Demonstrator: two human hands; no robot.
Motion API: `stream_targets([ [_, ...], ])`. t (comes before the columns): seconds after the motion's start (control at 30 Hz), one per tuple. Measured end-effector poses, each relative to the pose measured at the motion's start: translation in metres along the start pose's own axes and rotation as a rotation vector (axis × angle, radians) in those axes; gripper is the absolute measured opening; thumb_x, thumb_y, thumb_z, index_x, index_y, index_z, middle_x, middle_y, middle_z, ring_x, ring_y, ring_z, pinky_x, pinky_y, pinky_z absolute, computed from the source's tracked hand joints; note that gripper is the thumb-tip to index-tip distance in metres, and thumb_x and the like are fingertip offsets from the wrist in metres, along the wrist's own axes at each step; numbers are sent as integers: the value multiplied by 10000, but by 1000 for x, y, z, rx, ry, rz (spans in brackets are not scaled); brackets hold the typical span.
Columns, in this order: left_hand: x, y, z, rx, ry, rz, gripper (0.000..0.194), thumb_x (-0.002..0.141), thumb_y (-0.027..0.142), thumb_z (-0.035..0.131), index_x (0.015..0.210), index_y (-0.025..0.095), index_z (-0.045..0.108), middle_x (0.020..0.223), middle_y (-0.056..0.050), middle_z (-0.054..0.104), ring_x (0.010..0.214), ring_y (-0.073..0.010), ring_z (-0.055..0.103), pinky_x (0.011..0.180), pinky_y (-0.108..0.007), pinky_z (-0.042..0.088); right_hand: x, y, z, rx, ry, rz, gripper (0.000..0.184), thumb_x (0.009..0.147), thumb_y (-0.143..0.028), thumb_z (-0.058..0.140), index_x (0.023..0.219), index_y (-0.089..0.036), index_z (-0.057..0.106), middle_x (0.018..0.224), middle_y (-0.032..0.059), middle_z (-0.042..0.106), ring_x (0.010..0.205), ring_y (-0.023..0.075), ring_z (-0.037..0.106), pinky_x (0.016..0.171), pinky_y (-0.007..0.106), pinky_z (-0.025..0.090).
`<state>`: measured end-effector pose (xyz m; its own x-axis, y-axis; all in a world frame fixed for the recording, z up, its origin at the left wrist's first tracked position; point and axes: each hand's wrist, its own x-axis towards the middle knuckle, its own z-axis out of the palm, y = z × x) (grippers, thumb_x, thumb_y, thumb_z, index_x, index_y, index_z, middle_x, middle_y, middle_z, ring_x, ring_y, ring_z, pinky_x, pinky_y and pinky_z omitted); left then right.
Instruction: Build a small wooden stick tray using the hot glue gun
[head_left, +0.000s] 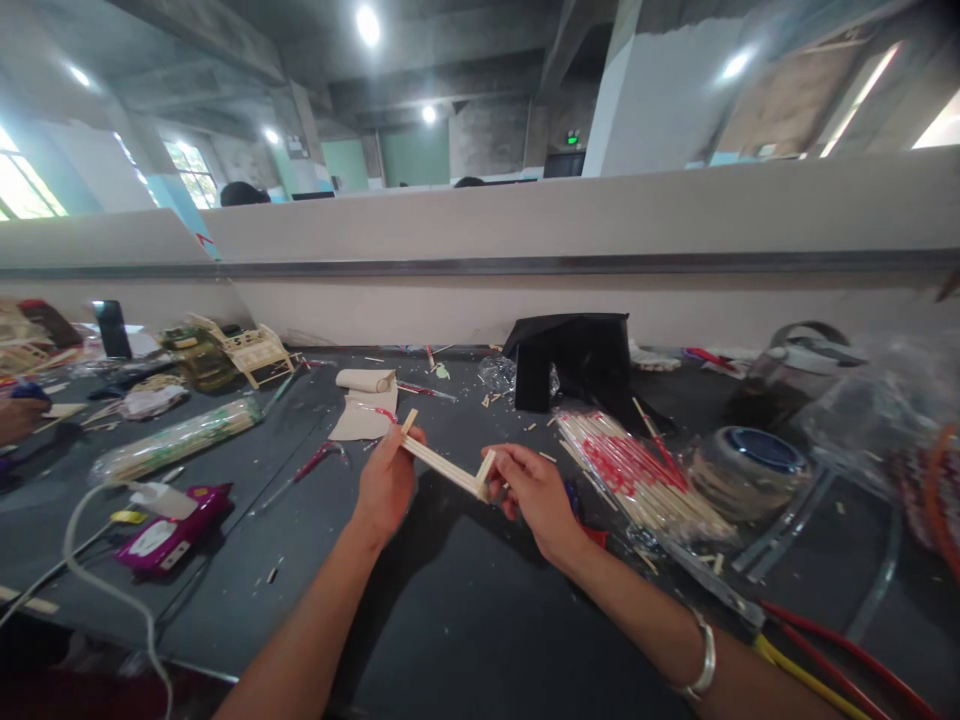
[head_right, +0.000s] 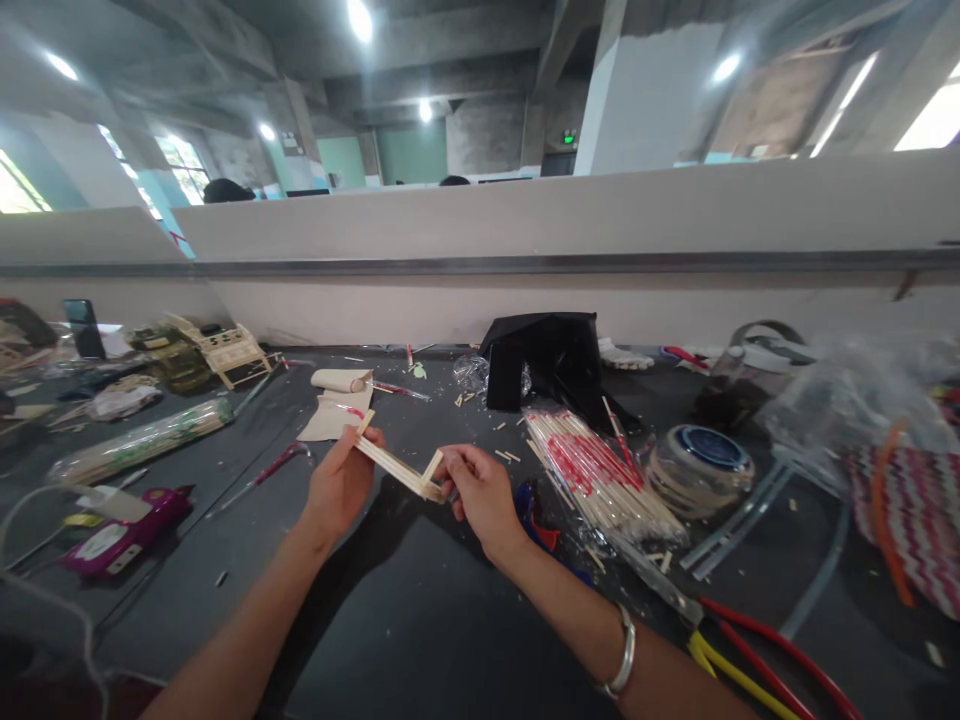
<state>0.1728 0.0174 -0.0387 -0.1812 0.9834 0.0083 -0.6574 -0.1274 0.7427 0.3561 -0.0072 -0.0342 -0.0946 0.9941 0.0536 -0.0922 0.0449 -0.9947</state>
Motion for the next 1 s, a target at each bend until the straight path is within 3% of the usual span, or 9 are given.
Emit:
stream_targets([
  [0.13,5,-3,-5,-12,-15,14,195,803,349,638,813,158,678,755,-3,648,753,-114,582,790,-238,448,1,-3,-2,-71,-17,-64,285,796,-374,528,944,-158,639,777,35,625,589,124,532,389,189,359],
  [0.27,5,-3,-9,-1,-37,7,214,789,361,656,836,156,696,813,-8,678,851,-127,604,878,-249,433,-1,-12,-6,-171,-84,-160,218,715,-269,611,904,-180,673,835,20,657,709,144,557,556,226,413],
  [0.43,4,4,-10,37,-104,-51,233,784,373,653,834,151,709,882,-36,697,986,-169,595,902,-267,429,-4,-20,-11,-484,-258,-326,132,764,-199,551,820,-195,670,760,-1,627,678,138,541,588,239,384],
  [0.63,3,3,-15,104,-134,-169,258,776,383,648,822,134,701,890,-71,704,894,-178,626,791,-273,466,-6,-14,-13,-648,-417,-392,242,733,-98,545,912,-205,668,874,17,646,809,161,574,708,261,431],
  [0.83,2,-4,-20,162,-164,-265,291,768,415,620,808,135,692,962,-95,704,770,-189,644,757,-335,491,-21,-2,-18,-821,-573,-483,256,689,-136,644,936,-196,659,938,32,646,913,185,564,859,307,422],
  [1.0,-8,7,-31,296,-189,-244,176,735,301,644,803,158,720,901,-75,713,821,-205,634,790,-328,480,-38,0,-22,-1008,-591,-544,48,793,-197,607,834,-191,631,857,28,634,862,176,537,804,307,390],
])
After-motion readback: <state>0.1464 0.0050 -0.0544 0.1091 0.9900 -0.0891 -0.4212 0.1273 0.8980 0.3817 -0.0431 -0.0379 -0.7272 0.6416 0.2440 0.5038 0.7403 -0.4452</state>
